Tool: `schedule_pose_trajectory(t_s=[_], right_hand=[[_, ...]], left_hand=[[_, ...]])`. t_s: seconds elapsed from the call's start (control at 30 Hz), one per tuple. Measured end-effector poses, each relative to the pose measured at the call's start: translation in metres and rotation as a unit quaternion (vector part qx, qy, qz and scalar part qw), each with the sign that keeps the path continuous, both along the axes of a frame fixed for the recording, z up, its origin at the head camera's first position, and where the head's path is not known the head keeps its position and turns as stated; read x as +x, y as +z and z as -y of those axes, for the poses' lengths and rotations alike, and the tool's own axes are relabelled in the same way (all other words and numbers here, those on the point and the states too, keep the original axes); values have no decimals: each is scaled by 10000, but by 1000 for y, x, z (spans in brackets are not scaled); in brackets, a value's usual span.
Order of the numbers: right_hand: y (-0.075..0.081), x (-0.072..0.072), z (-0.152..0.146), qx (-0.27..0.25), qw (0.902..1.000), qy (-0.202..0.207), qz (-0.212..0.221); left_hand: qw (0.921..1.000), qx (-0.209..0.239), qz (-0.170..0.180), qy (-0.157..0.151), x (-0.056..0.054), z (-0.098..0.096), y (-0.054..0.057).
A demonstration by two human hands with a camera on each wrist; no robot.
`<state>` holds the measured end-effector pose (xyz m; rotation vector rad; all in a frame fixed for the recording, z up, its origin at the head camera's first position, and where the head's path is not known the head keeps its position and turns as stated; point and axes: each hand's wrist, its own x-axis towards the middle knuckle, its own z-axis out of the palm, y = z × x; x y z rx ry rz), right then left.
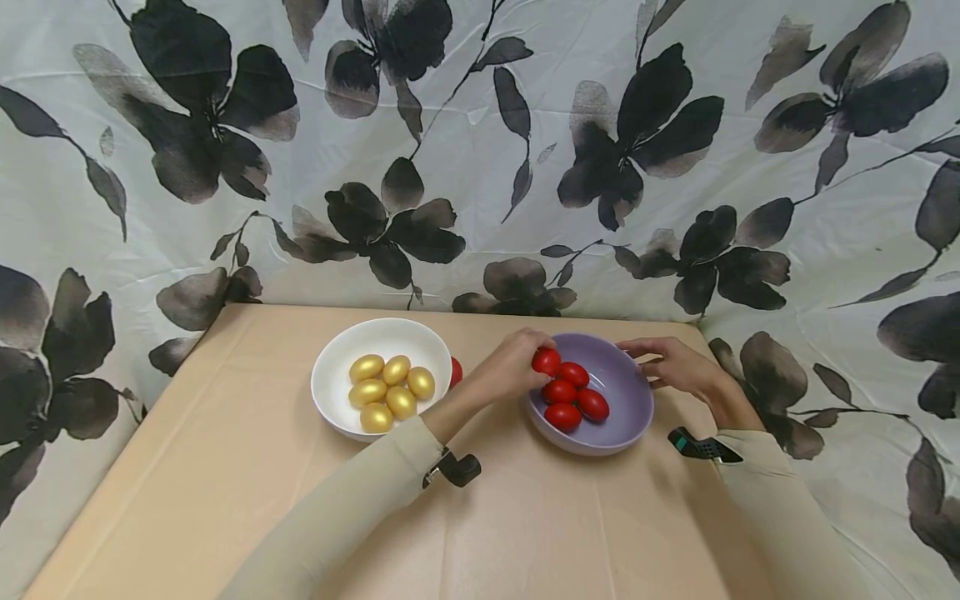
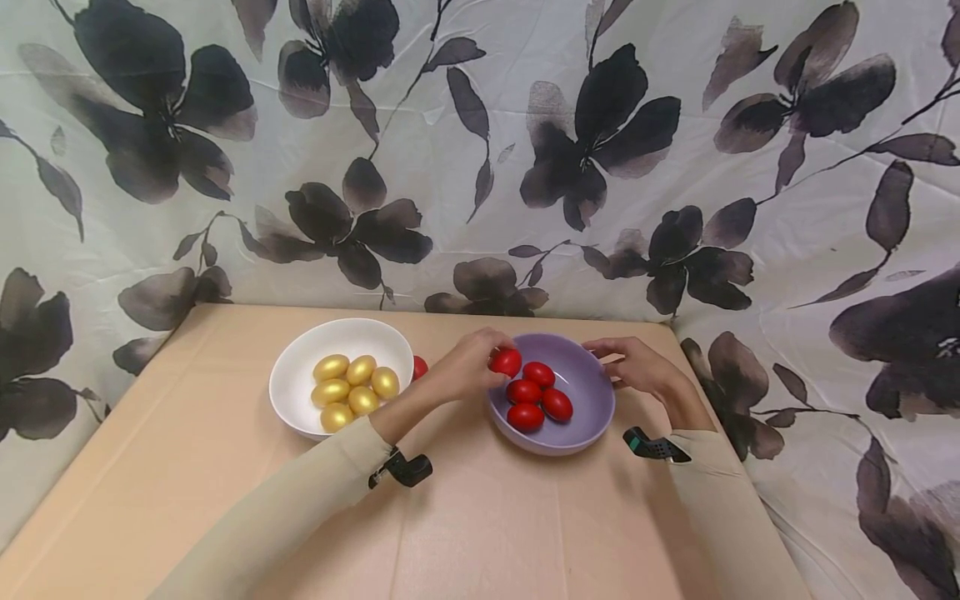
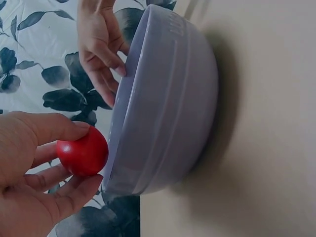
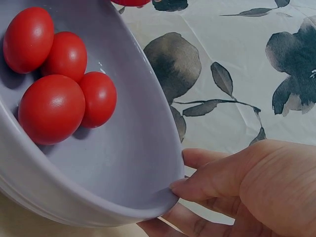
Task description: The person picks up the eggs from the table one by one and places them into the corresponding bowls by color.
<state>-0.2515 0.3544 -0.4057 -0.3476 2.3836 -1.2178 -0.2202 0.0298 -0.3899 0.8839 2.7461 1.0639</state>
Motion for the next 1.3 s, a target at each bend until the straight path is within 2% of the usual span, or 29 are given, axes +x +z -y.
schedule_pose_trajectory(t_s=[0.37,0.77,1.07,1.3], right_hand=[[1,0,0,69,10000,-8,1],[2,2,-1,50,10000,-45,39],[0,-1,-1,77,10000,-23,34],[0,-4,-2,78,10000,12,5]], left_hand=[[9996,-153,138,-176,0,-15,-3],[9971,-457,246,-549,-6,-26,-10],[9947,-793,6,-656,-13,-35,-18],[9928,-951,1,-729,-16,-41,-15]])
